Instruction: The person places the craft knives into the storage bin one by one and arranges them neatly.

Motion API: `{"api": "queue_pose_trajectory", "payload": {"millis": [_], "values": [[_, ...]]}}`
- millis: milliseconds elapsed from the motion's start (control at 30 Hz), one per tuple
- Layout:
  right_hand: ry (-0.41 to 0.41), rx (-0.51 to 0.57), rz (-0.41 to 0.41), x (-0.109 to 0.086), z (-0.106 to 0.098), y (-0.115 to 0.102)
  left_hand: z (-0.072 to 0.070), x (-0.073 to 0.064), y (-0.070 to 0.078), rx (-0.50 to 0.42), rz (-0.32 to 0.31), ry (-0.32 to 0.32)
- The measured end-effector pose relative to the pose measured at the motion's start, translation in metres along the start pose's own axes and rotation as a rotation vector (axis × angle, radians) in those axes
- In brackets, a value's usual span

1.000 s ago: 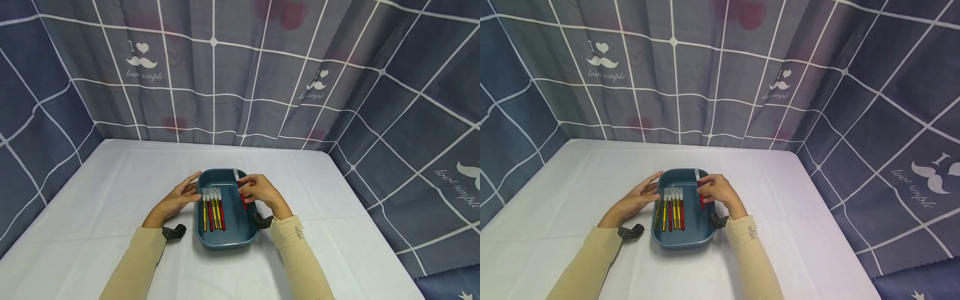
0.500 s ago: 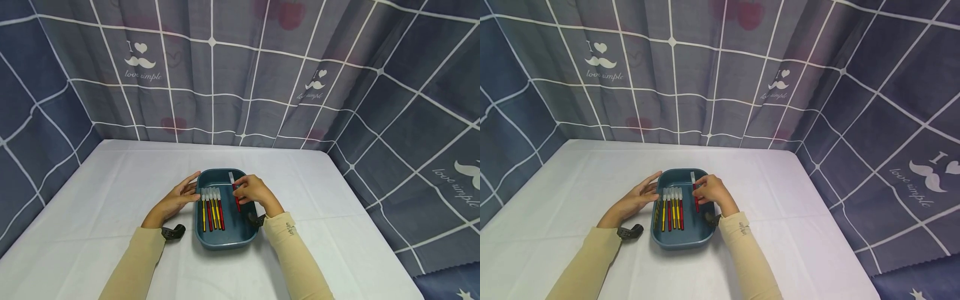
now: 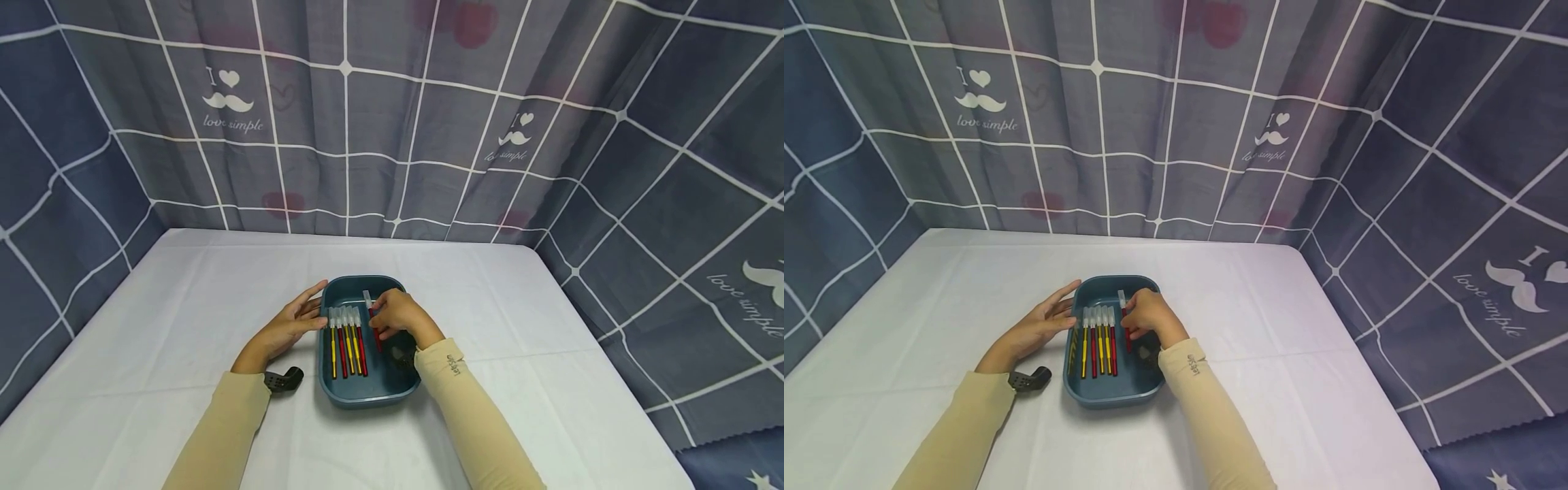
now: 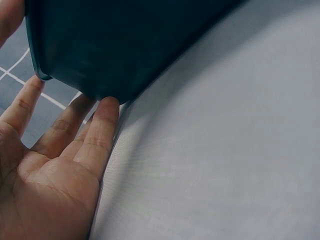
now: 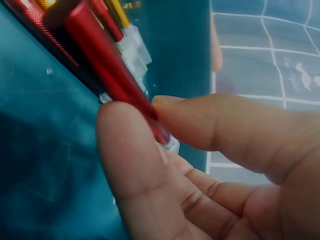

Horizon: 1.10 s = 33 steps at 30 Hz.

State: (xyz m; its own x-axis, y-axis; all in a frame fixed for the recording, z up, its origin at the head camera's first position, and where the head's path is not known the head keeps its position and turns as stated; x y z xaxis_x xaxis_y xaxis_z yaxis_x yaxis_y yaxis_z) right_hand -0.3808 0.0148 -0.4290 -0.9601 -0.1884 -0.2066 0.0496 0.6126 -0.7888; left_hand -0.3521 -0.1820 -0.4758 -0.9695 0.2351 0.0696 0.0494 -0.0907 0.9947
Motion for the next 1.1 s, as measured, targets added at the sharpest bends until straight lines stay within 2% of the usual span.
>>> {"api": "queue_pose_trajectory", "payload": {"millis": [300,467,833,1000,1100], "values": [[-0.021,-0.14,0.016,0.003,0.019,0.003,0.002,0.0,-0.001,0.009,-0.005,0.005],[-0.039,-0.163,0.041,0.003,0.022,0.005,0.003,0.0,0.001,-0.001,0.005,-0.004],[-0.058,-0.209,0.039,0.003,0.026,0.004,0.001,-0.002,0.001,0.006,0.004,0.006],[-0.05,-0.255,0.008,-0.002,0.02,-0.002,0.0,-0.002,0.0,0.002,0.004,0.005],[-0.039,-0.215,-0.052,-0.006,0.012,-0.009,0.0,-0.003,-0.001,0.0,0.0,0.002]]}}
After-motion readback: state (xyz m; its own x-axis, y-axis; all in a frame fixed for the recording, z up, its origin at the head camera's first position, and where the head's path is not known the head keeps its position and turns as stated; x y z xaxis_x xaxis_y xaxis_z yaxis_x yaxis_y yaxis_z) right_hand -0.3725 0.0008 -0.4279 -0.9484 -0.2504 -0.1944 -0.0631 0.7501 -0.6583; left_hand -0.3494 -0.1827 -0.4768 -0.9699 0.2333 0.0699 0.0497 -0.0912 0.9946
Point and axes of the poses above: each hand's wrist, its own x-axis towards the middle knuckle, its own z-axis out of the palm, y = z × x, the point moved 9 cm from there along x, towards the middle knuckle, and after that the axes turned 11 degrees about y, right-handed, at the moved point
